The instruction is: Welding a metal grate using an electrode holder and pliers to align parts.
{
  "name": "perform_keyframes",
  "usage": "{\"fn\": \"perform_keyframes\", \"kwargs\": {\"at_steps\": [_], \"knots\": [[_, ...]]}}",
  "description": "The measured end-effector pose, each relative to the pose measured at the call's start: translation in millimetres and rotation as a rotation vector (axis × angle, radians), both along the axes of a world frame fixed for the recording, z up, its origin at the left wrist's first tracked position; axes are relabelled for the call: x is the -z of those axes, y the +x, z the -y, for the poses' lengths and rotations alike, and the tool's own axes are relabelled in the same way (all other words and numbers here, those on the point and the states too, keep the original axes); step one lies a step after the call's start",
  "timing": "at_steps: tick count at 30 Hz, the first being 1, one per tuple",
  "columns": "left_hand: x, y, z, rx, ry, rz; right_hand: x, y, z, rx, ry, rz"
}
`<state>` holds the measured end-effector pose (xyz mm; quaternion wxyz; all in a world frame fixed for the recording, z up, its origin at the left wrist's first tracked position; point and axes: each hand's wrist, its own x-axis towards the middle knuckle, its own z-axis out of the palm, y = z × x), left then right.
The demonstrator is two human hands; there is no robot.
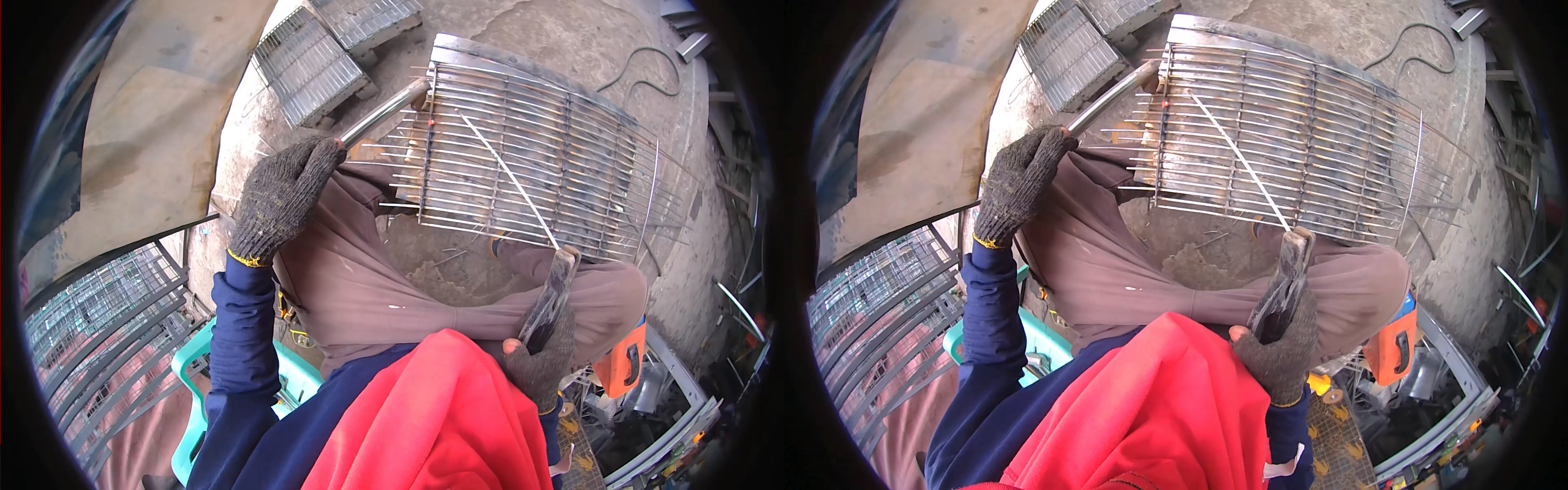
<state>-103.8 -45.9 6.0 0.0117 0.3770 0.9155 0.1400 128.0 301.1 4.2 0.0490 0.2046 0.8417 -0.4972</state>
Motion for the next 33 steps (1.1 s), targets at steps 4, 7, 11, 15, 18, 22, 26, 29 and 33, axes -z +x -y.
{"fn": "perform_keyframes", "kwargs": {"at_steps": [4,7,11,15,18,22,26,29,33], "knots": [[-4,5,-6,-0.035,-0.053,0.015,-2,0,2,0.059,-0.048,0.022],[-3,3,-3,-0.025,0.016,0.053,-5,-1,4,0.106,-0.117,0.073],[-5,3,0,-0.091,-0.02,0.153,-8,-4,6,0.119,-0.188,0.109],[-2,-3,2,-0.06,0.045,0.15,0,9,-2,0.12,-0.155,0.009],[-10,-9,-4,-0.129,0.085,0.271,-53,-17,-4,0.38,-0.284,0.005],[-13,-12,-1,-0.265,0.107,0.482,-54,-45,-20,0.468,-0.075,-0.473],[-12,-13,-1,-0.236,0.074,0.444,-27,-41,0,0.375,-0.499,-0.111],[-4,-11,1,-0.279,0.173,0.49,-3,-35,4,0.24,-0.371,-0.086],[-1,-7,7,-0.186,0.089,0.379,-7,-28,-4,0.148,-0.429,0.008]]}}
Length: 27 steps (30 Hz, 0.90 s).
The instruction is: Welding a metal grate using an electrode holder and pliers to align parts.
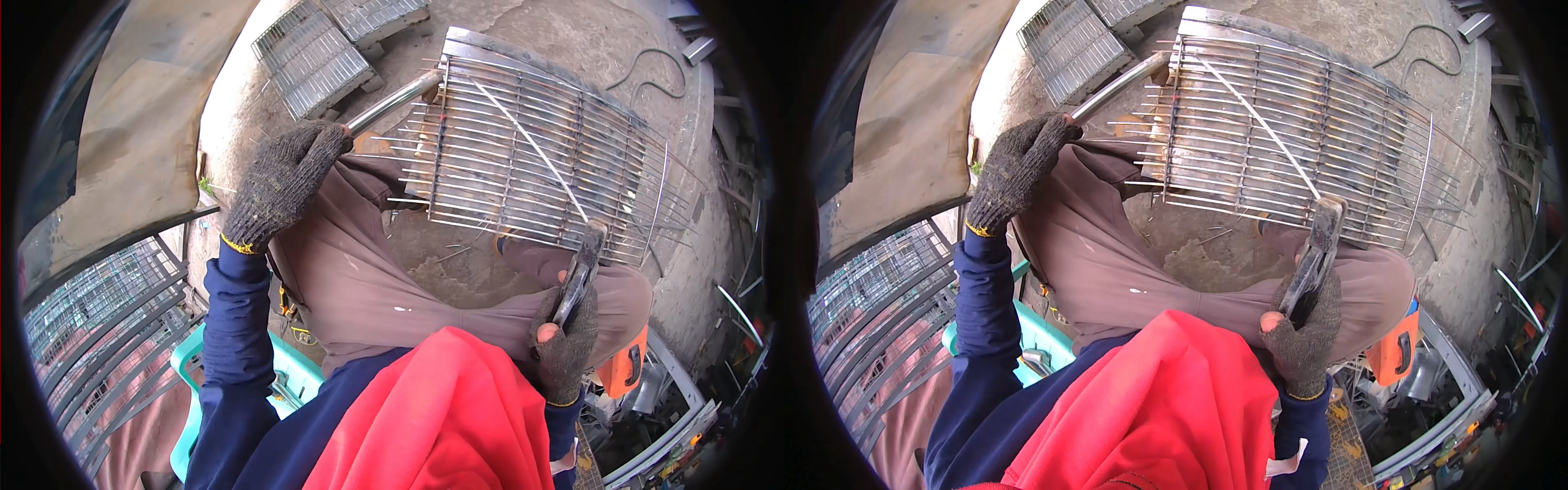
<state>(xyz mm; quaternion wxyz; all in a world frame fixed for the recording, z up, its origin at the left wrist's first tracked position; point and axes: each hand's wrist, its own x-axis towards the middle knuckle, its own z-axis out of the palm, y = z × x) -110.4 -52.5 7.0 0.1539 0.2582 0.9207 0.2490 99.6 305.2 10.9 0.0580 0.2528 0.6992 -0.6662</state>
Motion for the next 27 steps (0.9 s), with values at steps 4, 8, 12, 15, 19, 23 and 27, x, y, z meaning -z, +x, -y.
{"fn": "perform_keyframes", "kwargs": {"at_steps": [4,8,12,15,19,23,27], "knots": [[1,0,0,0.037,0.033,-0.098,12,12,-1,-0.085,0.235,-0.057],[-23,-2,-26,-0.362,0.026,0.322,10,12,-2,-0.078,0.211,-0.028],[-5,-3,-4,-0.123,0.097,0.12,15,16,-3,-0.148,0.286,-0.059],[-5,-2,-7,0.084,0.063,-0.13,12,13,-3,-0.131,0.237,-0.02],[-6,1,-14,-0.213,0.072,0.097,13,12,-3,-0.13,0.269,-0.033],[-3,-1,-4,0.024,0.052,-0.061,15,12,-4,-0.149,0.287,-0.06],[-2,-2,-3,0.047,0.054,-0.062,5,10,-3,-0.128,0.137,0.088]]}}
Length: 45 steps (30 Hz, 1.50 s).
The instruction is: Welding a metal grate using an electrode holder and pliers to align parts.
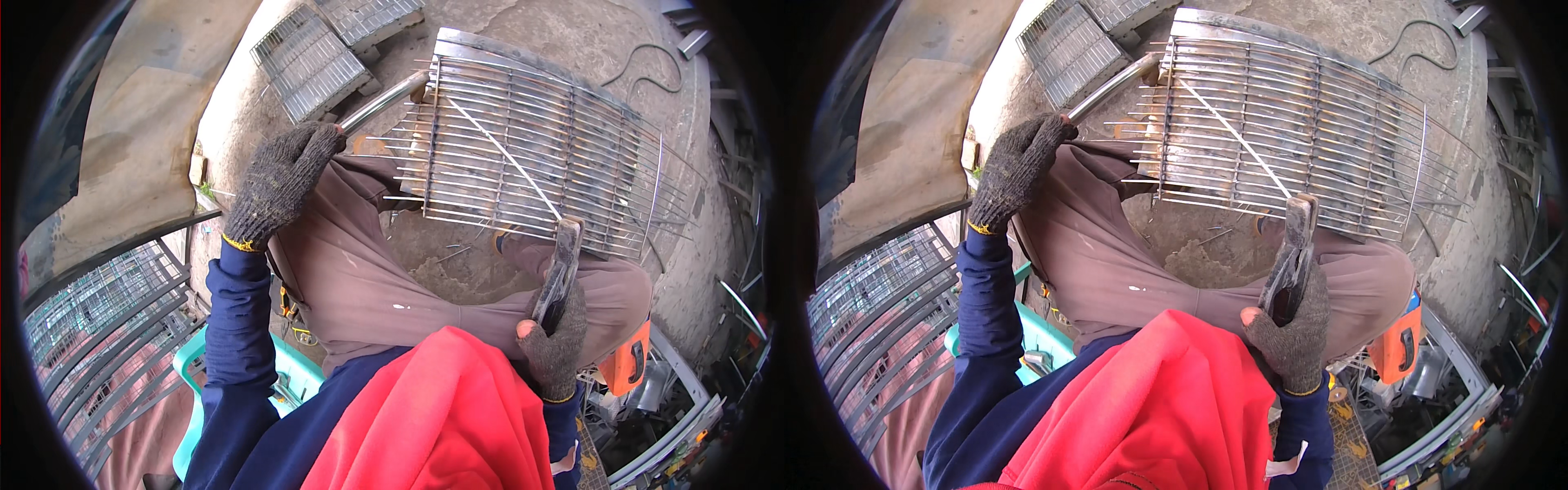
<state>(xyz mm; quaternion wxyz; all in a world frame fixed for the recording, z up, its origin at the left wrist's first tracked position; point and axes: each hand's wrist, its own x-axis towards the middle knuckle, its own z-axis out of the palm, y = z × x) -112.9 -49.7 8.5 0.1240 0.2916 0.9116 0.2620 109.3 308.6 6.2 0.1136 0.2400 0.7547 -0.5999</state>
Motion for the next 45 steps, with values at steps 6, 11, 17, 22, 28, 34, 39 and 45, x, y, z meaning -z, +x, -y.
{"fn": "perform_keyframes", "kwargs": {"at_steps": [6,11,17,22,28,34,39,45], "knots": [[5,-1,4,0.122,-0.065,-0.176,1,1,-1,-0.014,0.028,0.004],[7,0,5,0.062,-0.003,-0.124,-2,1,-1,-0.044,0.06,-0.007],[-8,2,-6,-0.105,0.008,0.104,-4,2,0,-0.029,0.041,0.031],[-3,3,-8,-0.133,0.058,0.096,-6,1,-2,-0.05,0.036,0.039],[-5,2,-10,-0.153,0.057,0.08,-3,4,-2,-0.069,0.085,0.084],[6,1,-5,-0.202,0.084,0.056,-6,-1,-2,-0.097,0.118,0.077],[-10,4,-10,-0.142,-0.058,0.072,-8,-7,4,-0.024,0.021,0.041],[-13,2,-18,-0.453,0.039,0.415,3,3,-1,-0.024,0.07,-0.109]]}}
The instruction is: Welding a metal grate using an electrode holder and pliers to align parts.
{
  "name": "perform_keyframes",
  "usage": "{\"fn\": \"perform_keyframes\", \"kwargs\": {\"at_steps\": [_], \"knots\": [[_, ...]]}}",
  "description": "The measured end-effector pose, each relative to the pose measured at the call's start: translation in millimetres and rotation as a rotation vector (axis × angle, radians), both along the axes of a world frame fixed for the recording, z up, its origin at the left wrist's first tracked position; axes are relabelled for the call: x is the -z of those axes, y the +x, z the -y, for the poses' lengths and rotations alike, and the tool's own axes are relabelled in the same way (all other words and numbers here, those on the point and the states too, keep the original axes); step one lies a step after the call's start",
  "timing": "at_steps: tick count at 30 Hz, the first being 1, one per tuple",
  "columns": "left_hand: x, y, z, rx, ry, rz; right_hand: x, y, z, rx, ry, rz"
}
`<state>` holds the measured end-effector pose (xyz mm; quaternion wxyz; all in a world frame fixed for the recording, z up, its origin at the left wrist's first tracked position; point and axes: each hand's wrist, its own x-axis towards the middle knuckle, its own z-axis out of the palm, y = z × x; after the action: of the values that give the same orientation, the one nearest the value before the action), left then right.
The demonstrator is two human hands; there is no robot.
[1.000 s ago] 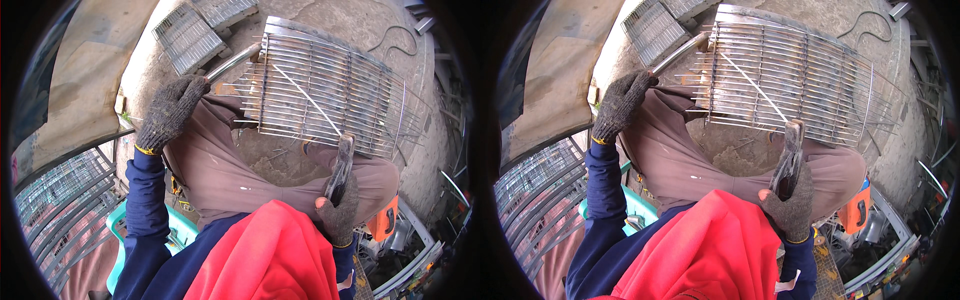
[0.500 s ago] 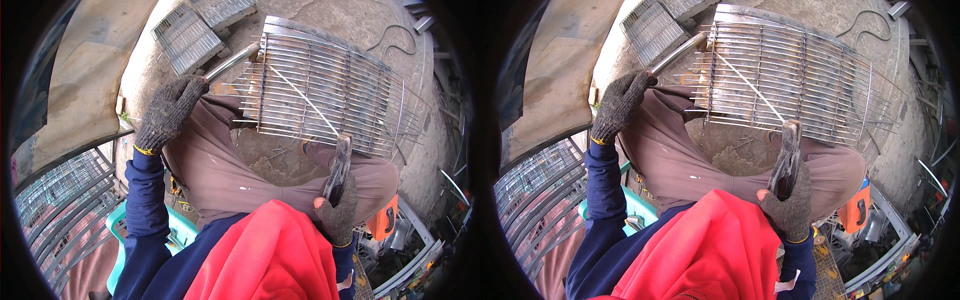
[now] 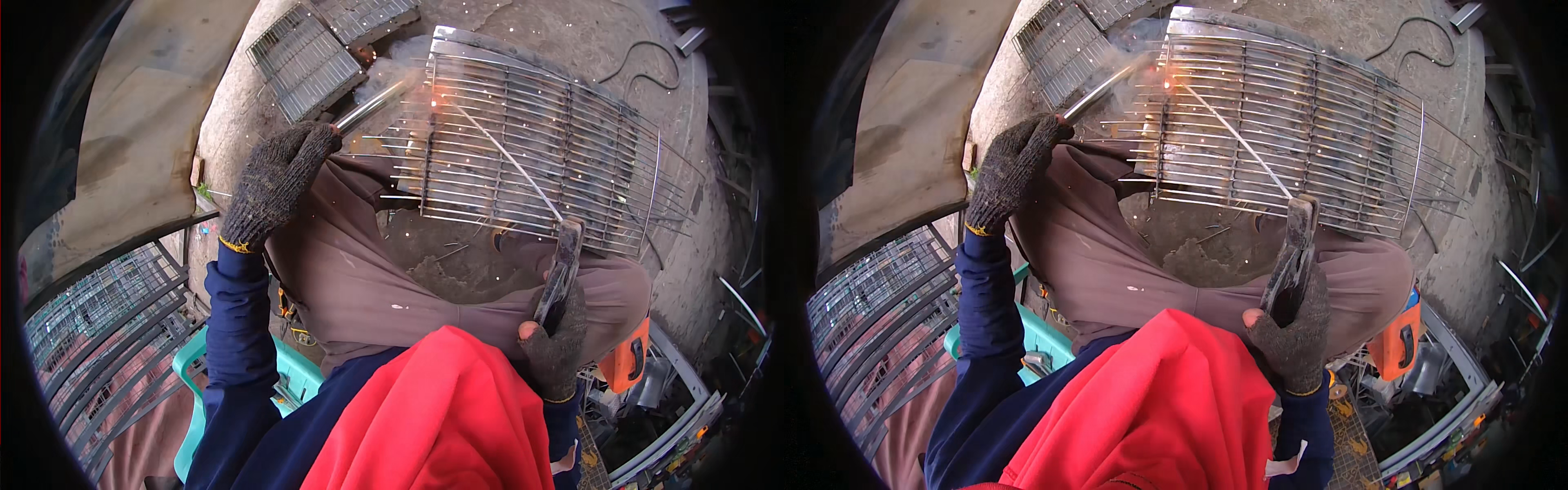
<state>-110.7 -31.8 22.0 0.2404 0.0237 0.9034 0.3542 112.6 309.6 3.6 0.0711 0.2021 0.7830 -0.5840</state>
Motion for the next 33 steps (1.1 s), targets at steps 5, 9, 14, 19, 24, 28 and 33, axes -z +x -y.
{"fn": "perform_keyframes", "kwargs": {"at_steps": [5,9,14,19,24,28,33], "knots": [[16,-2,24,0.548,-0.084,-0.513,2,3,-1,-0.025,0.035,0.07],[12,-2,15,0.483,-0.076,-0.475,-7,-6,-2,-0.03,-0.016,0.184],[21,2,25,0.609,-0.342,-0.769,-11,-12,3,-0.01,-0.043,0.154],[30,7,37,0.411,-0.384,-0.52,-9,-10,0,-0.042,-0.035,0.14],[9,0,14,0.237,0.041,-0.238,-8,-9,3,0.031,-0.105,0.122],[40,-4,49,0.663,-0.369,-0.804,-11,-12,5,0.011,-0.097,0.131],[17,5,14,0.148,0.068,-0.247,-4,-9,-1,-0.018,-0.1,0.168]]}}
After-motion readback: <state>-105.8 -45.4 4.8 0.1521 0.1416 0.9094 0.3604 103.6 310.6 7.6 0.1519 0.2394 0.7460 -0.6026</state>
